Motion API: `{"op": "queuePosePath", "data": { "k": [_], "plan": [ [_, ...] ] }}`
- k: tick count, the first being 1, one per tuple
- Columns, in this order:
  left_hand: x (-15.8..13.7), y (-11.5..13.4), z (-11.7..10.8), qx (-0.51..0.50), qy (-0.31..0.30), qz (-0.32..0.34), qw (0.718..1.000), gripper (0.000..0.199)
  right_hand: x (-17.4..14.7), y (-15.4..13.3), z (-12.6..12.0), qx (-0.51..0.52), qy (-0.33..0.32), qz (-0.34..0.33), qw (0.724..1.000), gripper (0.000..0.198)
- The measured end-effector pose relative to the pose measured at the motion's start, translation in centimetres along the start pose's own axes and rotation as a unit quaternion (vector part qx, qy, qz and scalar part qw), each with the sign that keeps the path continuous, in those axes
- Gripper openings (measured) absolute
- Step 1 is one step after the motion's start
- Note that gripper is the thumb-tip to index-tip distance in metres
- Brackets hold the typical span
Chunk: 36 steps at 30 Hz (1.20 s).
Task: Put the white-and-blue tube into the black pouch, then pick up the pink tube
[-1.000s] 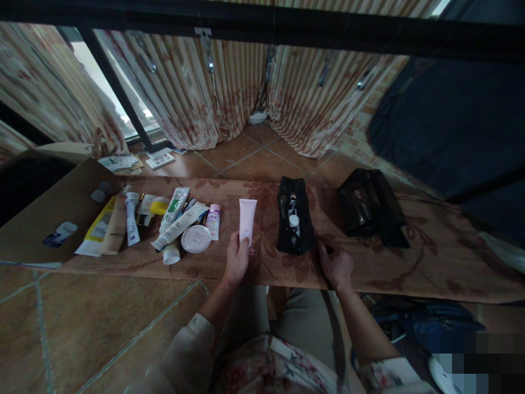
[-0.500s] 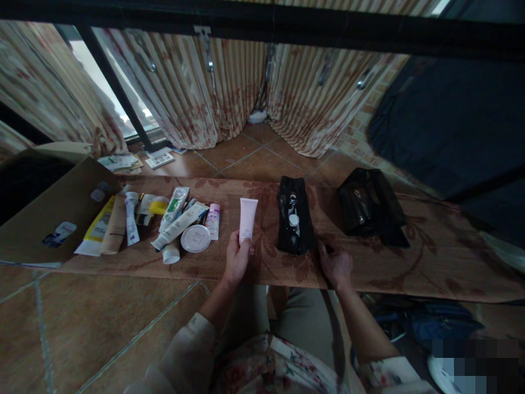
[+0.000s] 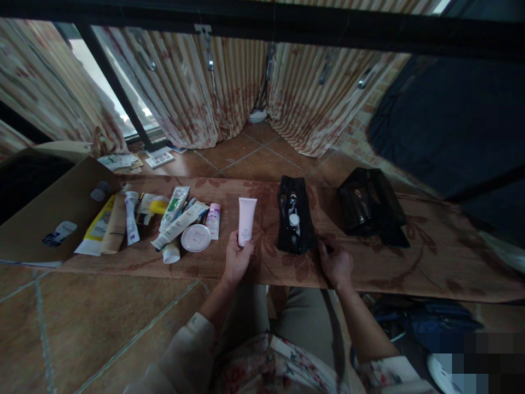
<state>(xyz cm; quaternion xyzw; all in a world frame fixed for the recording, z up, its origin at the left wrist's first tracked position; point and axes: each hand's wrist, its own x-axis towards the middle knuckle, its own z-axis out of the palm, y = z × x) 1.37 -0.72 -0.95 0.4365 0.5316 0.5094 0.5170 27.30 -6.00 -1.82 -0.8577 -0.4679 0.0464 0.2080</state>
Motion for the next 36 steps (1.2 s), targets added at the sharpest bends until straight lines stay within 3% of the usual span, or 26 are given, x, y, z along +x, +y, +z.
{"op": "queuePosePath", "data": {
  "k": [36],
  "plan": [
    [0.2,-1.1,0.0,0.039,0.003,0.039,0.998,0.029,0.0,-0.1,-0.1,-0.022,0.002,0.002,1.000,0.040]
  ]
}}
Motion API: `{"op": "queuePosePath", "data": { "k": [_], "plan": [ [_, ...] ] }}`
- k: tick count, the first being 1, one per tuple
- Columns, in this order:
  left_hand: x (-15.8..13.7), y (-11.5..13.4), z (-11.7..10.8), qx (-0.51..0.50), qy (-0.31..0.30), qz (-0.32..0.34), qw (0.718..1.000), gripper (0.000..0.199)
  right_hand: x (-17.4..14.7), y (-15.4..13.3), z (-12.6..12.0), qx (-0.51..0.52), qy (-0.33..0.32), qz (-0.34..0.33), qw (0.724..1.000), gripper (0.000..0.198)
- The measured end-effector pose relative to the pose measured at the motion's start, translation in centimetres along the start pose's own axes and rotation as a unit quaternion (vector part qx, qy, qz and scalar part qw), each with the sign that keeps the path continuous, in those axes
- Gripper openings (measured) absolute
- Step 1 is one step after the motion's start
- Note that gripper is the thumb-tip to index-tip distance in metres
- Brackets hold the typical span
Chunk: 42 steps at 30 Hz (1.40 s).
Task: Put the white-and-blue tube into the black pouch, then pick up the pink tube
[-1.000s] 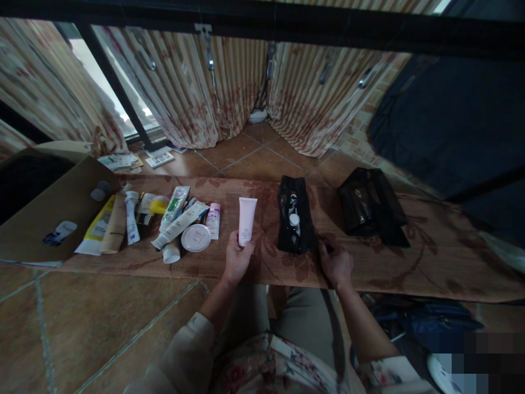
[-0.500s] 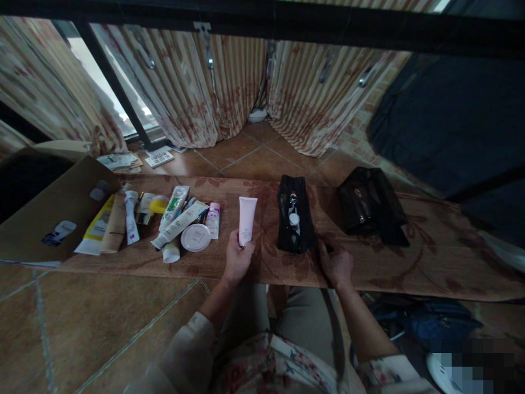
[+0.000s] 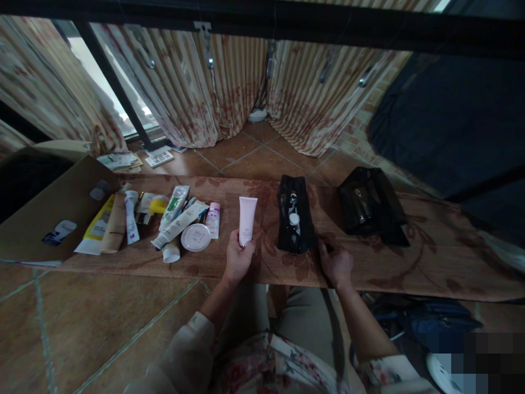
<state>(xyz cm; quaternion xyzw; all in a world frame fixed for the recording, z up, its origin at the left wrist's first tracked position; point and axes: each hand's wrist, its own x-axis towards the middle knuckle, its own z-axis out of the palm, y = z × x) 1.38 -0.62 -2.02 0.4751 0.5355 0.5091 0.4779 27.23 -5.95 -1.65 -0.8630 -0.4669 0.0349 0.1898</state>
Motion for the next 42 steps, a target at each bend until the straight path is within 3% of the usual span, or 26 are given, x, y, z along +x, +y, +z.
{"op": "queuePosePath", "data": {
  "k": [42],
  "plan": [
    [-0.2,1.4,0.0,-0.028,-0.010,-0.019,0.999,0.028,0.0,-0.2,-0.1,0.013,-0.011,0.005,1.000,0.038]
  ]
}}
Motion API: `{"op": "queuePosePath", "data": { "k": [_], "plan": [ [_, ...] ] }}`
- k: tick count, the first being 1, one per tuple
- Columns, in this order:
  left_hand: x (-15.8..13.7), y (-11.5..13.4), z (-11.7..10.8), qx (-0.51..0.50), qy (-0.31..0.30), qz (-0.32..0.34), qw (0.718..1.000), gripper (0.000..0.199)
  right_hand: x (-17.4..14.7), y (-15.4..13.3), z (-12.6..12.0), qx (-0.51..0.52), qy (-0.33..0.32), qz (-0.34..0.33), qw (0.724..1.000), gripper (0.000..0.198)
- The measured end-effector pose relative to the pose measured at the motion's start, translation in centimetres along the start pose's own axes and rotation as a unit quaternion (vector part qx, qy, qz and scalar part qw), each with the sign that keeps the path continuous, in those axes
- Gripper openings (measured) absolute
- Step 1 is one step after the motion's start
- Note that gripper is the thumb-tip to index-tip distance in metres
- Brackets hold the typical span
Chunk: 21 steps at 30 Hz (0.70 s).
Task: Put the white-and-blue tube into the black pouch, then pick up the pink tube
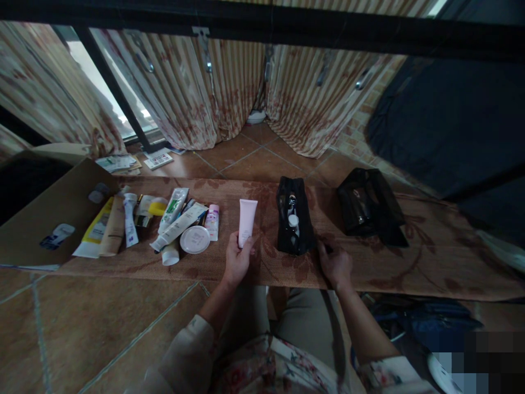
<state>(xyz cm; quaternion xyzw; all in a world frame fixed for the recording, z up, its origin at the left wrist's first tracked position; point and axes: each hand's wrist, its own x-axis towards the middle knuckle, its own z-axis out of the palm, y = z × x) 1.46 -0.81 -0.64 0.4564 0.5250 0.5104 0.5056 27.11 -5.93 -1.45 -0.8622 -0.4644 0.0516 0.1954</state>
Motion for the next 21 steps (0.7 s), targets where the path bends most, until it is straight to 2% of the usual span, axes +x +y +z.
{"op": "queuePosePath", "data": {
  "k": [21],
  "plan": [
    [0.11,-0.07,-0.13,-0.002,-0.007,-0.010,1.000,0.028,0.03,0.25,0.23,-0.001,0.007,0.001,1.000,0.040]
  ]
}}
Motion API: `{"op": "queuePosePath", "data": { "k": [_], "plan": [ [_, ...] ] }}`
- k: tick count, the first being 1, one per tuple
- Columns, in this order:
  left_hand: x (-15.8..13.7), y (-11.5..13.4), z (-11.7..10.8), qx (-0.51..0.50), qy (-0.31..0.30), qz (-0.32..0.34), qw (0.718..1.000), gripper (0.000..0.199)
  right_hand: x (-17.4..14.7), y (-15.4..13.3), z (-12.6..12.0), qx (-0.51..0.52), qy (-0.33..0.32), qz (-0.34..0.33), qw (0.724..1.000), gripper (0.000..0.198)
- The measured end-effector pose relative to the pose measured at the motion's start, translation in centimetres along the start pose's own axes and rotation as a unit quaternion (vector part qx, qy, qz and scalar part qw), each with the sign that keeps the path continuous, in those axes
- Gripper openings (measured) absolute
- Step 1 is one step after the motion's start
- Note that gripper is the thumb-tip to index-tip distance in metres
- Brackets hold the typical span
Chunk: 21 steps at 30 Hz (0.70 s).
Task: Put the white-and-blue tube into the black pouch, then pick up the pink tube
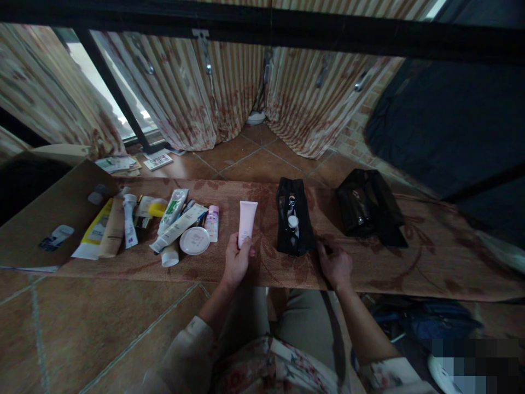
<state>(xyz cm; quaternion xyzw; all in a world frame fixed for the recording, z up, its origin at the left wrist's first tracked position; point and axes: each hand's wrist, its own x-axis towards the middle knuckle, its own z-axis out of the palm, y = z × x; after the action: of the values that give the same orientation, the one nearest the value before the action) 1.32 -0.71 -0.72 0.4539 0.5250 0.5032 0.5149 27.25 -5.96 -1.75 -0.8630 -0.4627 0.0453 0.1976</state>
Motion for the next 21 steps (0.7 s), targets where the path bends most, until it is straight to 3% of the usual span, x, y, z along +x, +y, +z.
{"op": "queuePosePath", "data": {
  "k": [6,21],
  "plan": [
    [0.01,-0.15,-0.13,-0.017,-0.003,-0.017,1.000,0.036,-0.11,-0.09,-0.05,0.001,0.003,-0.005,1.000,0.041],
    [-0.09,0.06,-0.16,-0.052,0.010,-0.045,0.998,0.033,-0.06,-0.17,-0.15,0.004,-0.006,0.002,1.000,0.037]
  ]
}}
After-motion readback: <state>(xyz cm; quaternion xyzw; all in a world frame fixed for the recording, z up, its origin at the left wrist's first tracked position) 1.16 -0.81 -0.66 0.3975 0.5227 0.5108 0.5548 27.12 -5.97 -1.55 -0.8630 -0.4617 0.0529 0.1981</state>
